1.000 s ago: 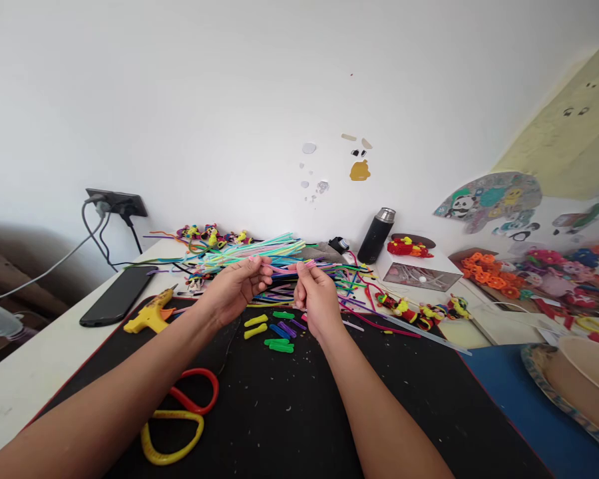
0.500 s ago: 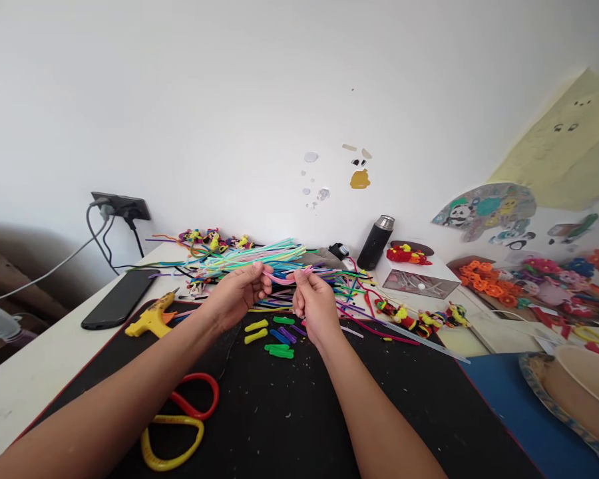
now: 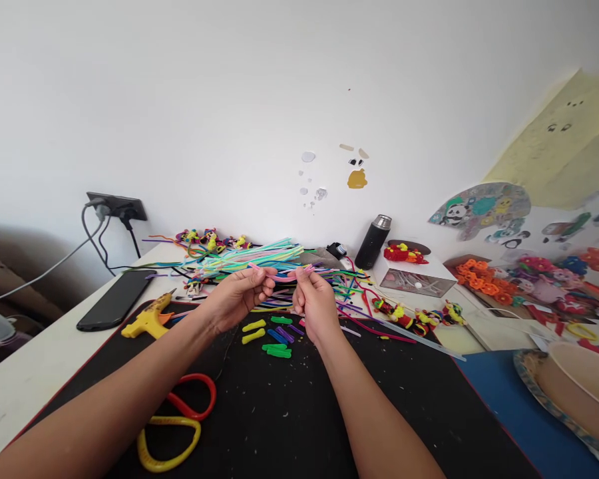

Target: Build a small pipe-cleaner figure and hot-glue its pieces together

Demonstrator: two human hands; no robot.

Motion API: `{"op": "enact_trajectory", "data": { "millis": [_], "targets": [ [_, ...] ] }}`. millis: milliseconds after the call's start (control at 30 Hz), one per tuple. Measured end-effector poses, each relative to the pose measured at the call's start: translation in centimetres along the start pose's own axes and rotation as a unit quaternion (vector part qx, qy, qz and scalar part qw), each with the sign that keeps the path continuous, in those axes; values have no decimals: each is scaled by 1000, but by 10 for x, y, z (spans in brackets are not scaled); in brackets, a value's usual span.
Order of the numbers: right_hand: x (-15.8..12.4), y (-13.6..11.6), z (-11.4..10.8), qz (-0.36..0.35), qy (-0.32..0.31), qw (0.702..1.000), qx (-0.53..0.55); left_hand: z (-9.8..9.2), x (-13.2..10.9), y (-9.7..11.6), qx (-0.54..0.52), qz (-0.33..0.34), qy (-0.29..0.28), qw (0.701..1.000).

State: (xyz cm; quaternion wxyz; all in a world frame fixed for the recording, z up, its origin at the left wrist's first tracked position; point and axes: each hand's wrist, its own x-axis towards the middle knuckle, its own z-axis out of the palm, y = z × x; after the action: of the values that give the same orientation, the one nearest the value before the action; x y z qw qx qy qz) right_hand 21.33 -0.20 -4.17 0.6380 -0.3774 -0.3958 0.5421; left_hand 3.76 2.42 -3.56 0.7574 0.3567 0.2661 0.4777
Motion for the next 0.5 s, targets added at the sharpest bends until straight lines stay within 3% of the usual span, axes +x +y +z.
{"op": "enact_trajectory", "data": {
  "millis": [200, 333, 500],
  "targets": [
    [1, -2, -2, -12, 16, 1000, 1, 0, -2, -1, 60, -18, -11, 998],
    [1, -2, -2, -15, 22, 1000, -12, -2, -2, -2, 111, -42, 15, 993],
    [2, -1, -3, -24, 19, 999, -26, -5, 0, -8, 222, -2, 32, 975]
  ]
}}
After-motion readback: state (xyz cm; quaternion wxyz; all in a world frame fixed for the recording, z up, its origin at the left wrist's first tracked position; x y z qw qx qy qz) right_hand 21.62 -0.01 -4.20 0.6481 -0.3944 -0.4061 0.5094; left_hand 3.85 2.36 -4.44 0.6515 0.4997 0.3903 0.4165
